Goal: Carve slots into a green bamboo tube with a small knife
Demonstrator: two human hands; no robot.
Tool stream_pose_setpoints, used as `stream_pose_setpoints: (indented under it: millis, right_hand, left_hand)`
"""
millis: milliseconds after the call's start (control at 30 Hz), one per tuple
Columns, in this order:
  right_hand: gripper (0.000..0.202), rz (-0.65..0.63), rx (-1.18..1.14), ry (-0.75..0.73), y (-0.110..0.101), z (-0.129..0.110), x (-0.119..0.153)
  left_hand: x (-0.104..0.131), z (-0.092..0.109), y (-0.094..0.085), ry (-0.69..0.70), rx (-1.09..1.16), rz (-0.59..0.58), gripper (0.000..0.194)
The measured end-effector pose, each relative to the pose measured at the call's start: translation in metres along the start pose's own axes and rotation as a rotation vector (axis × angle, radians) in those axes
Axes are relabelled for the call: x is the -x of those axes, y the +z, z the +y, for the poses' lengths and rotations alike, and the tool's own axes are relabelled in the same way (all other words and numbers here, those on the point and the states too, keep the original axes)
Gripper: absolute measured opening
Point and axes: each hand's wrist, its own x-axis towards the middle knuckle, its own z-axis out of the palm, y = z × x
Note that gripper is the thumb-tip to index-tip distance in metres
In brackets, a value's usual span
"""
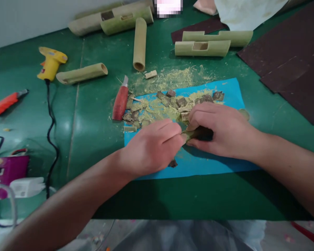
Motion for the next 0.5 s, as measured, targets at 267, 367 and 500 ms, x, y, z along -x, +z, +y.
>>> stream_pose_setpoints:
  millis: [267, 367, 500]
  right_hand:
    - [0.017, 0.006, 0.024, -0.008, -0.0003, -0.0006, -0.0005]
    - [0.017, 0.019, 0.023, -0.009, -0.0003, 0.0000, 0.0000]
    - [0.017, 0.013, 0.011, -0.013, 0.0000, 0.0003, 0.0008]
  left_hand:
    - [-0.0010, -0.0016, -0.0029, -0.023, 0.041, -0.022, 0.038]
    - [-0.0014, 0.0001, -0.0029, -0.058, 0.057, -0.043, 0.039]
    - [-0.0017, 0.0029, -0.0018, -0.069, 0.051, -0.030, 0.039]
